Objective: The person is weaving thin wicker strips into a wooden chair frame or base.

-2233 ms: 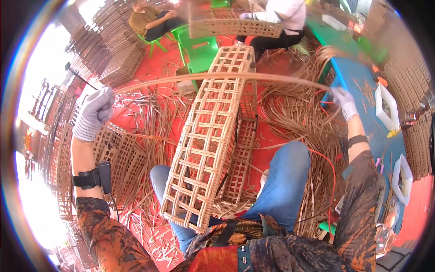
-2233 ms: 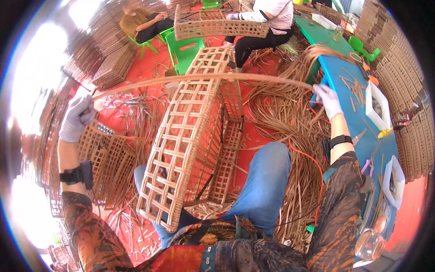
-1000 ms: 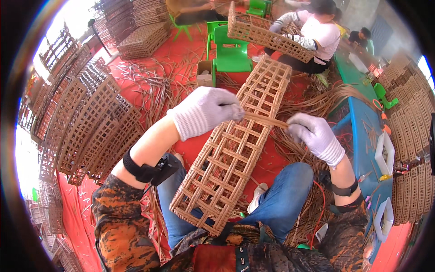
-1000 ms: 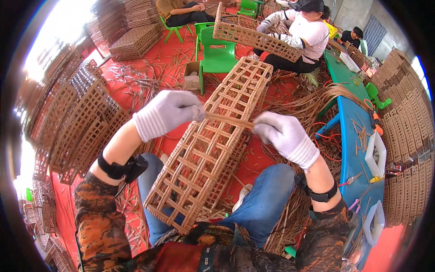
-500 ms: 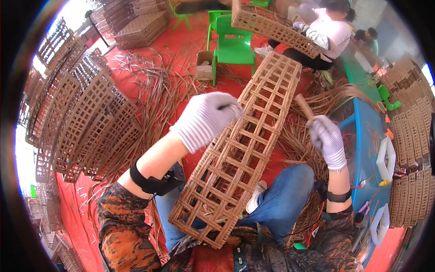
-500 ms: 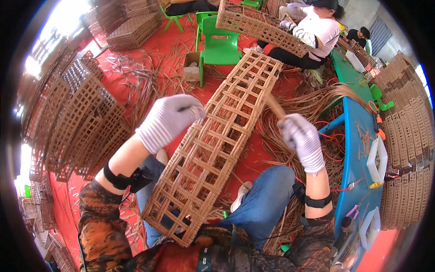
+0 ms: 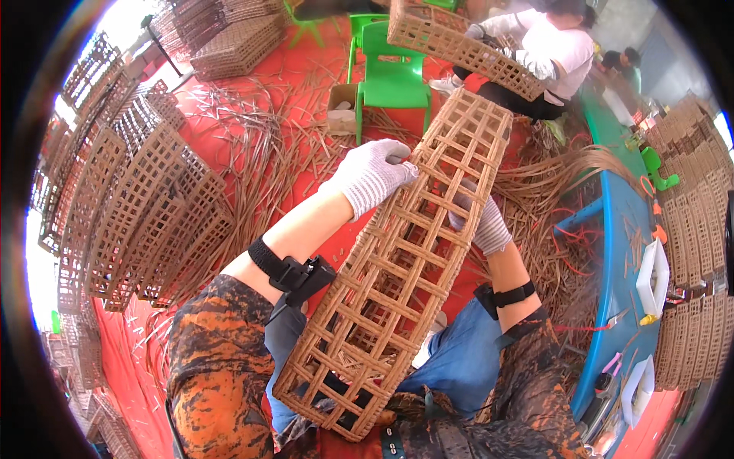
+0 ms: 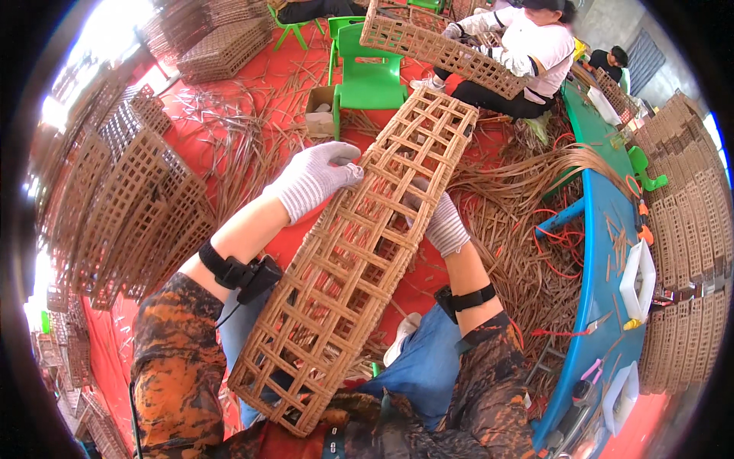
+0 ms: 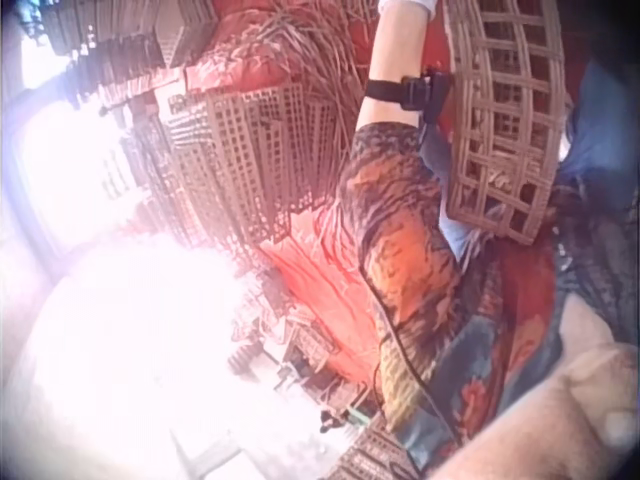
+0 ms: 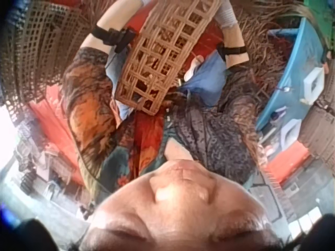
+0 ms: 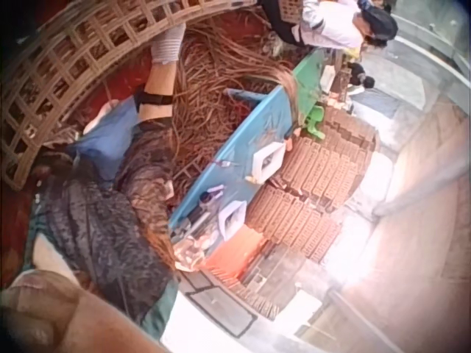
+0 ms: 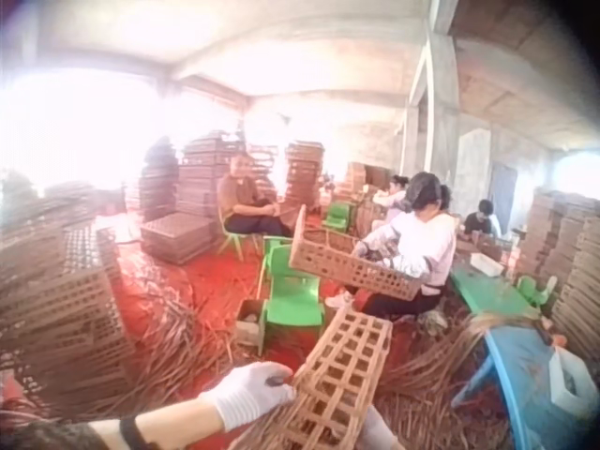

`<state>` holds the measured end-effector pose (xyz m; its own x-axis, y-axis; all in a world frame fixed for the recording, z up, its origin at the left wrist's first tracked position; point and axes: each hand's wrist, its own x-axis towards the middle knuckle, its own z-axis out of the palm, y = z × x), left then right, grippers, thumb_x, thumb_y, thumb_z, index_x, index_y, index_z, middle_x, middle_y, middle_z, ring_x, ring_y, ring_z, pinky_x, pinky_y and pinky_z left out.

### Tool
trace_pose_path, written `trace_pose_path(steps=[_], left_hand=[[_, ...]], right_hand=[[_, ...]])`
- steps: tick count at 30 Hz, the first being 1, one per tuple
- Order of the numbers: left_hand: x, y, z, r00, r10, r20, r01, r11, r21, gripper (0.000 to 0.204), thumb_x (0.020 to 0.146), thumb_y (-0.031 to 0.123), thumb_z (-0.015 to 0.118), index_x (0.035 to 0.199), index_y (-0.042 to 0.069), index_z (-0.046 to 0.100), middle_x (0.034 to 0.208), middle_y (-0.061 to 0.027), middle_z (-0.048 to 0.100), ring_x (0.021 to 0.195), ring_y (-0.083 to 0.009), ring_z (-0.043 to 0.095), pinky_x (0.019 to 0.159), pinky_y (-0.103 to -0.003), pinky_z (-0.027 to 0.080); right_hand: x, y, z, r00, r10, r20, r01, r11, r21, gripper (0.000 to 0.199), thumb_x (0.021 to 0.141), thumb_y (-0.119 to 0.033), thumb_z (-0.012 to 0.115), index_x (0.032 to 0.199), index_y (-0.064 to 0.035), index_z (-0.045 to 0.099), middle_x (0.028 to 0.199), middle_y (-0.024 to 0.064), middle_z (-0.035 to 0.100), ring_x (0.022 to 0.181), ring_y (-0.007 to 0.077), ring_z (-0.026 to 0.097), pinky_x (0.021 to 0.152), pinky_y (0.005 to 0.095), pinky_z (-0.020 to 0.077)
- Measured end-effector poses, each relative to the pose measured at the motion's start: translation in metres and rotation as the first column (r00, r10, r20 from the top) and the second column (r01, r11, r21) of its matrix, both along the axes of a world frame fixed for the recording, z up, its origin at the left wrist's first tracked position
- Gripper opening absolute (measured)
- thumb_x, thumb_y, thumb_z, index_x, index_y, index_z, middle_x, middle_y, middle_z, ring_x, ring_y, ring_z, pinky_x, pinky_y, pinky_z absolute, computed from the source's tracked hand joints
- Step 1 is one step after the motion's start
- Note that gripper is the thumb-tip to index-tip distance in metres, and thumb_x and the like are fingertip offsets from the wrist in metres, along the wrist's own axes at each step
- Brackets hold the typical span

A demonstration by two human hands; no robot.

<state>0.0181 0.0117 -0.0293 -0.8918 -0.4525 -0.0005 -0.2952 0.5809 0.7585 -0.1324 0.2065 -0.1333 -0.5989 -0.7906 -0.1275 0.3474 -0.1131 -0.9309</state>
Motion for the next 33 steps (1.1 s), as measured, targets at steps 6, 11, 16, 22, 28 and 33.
trace_pose_path(steps=[6, 11, 16, 22, 28, 33], left_hand=[[-0.013, -0.001, -0.001, 0.993, -0.024, -0.119, 0.048, 0.978, 0.204, 0.039, 0.083, 0.027, 0.074, 0.113, 0.003, 0.068, 0.102, -0.0126, 0.073, 0.093, -0.0213, 0.069, 0.088, -0.033, 0.052], [-0.025, 0.004, 0.007, 0.992, 0.043, -0.114, -0.059, 0.989, -0.132, 0.024, 0.082, 0.027, 0.072, 0.098, 0.009, 0.073, 0.09, -0.0123, 0.072, 0.083, -0.0237, 0.069, 0.08, -0.033, 0.052], [-0.022, -0.002, 0.019, 0.948, 0.027, -0.318, -0.055, 0.995, -0.079, 0.015, 0.085, 0.018, 0.069, 0.091, 0.005, 0.073, 0.085, -0.0081, 0.072, 0.077, -0.0146, 0.067, 0.076, -0.029, 0.053], [-0.023, 0.009, 0.043, 0.899, -0.157, -0.409, 0.241, 0.957, 0.163, 0.017, 0.093, 0.016, 0.065, 0.101, 0.001, 0.069, 0.08, -0.0007, 0.066, 0.069, -0.0069, 0.059, 0.067, -0.023, 0.05], [-0.007, 0.006, 0.035, 0.945, 0.045, -0.324, -0.009, 0.994, 0.112, 0.025, 0.091, 0.022, 0.068, 0.105, 0.002, 0.069, 0.09, -0.0058, 0.071, 0.083, -0.0115, 0.066, 0.077, -0.027, 0.053], [0.008, 0.009, 0.011, 1.0, -0.006, 0.011, 0.007, 0.99, -0.138, 0.033, 0.083, 0.031, 0.069, 0.101, 0.004, 0.07, 0.102, -0.0167, 0.07, 0.097, -0.0322, 0.067, 0.087, -0.039, 0.051]], right_hand=[[-0.001, -0.011, -0.008, 0.993, 0.117, -0.017, -0.117, 0.993, -0.029, 0.032, 0.091, -0.03, 0.07, 0.107, -0.0035, 0.059, 0.077, 0.0, 0.059, 0.058, 0.0096, 0.054, 0.046, 0.0239, 0.0439], [-0.005, -0.021, -0.005, 0.981, 0.17, -0.096, -0.171, 0.985, -0.001, 0.036, 0.095, -0.02, 0.064, 0.12, 0.0029, 0.057, 0.09, 0.0019, 0.063, 0.073, 0.011, 0.059, 0.061, 0.0245, 0.0507], [-0.018, 0.027, 0.064, 0.504, -0.288, -0.814, 0.726, 0.652, 0.219, 0.019, 0.094, -0.013, 0.058, 0.105, -0.0027, 0.069, 0.094, 0.0133, 0.071, 0.086, 0.0232, 0.068, 0.08, 0.0342, 0.0529], [0.027, 0.0, 0.117, 0.436, -0.009, -0.9, 0.081, 0.996, 0.029, 0.028, 0.097, -0.012, 0.055, 0.123, -0.0015, 0.06, 0.102, 0.0115, 0.065, 0.094, 0.016, 0.063, 0.087, 0.0305, 0.0494], [0.03, -0.025, 0.125, 0.651, 0.042, -0.758, 0.102, 0.985, 0.142, 0.021, 0.101, -0.018, 0.053, 0.102, -0.0001, 0.064, 0.072, 0.0007, 0.06, 0.067, 0.0098, 0.055, 0.063, 0.0245, 0.0456], [0.019, -0.022, 0.129, 0.728, 0.043, -0.684, 0.168, 0.956, 0.239, 0.025, 0.096, -0.024, 0.06, 0.095, -0.0005, 0.068, 0.068, 0.0002, 0.059, 0.062, 0.0094, 0.053, 0.059, 0.0286, 0.0447]])
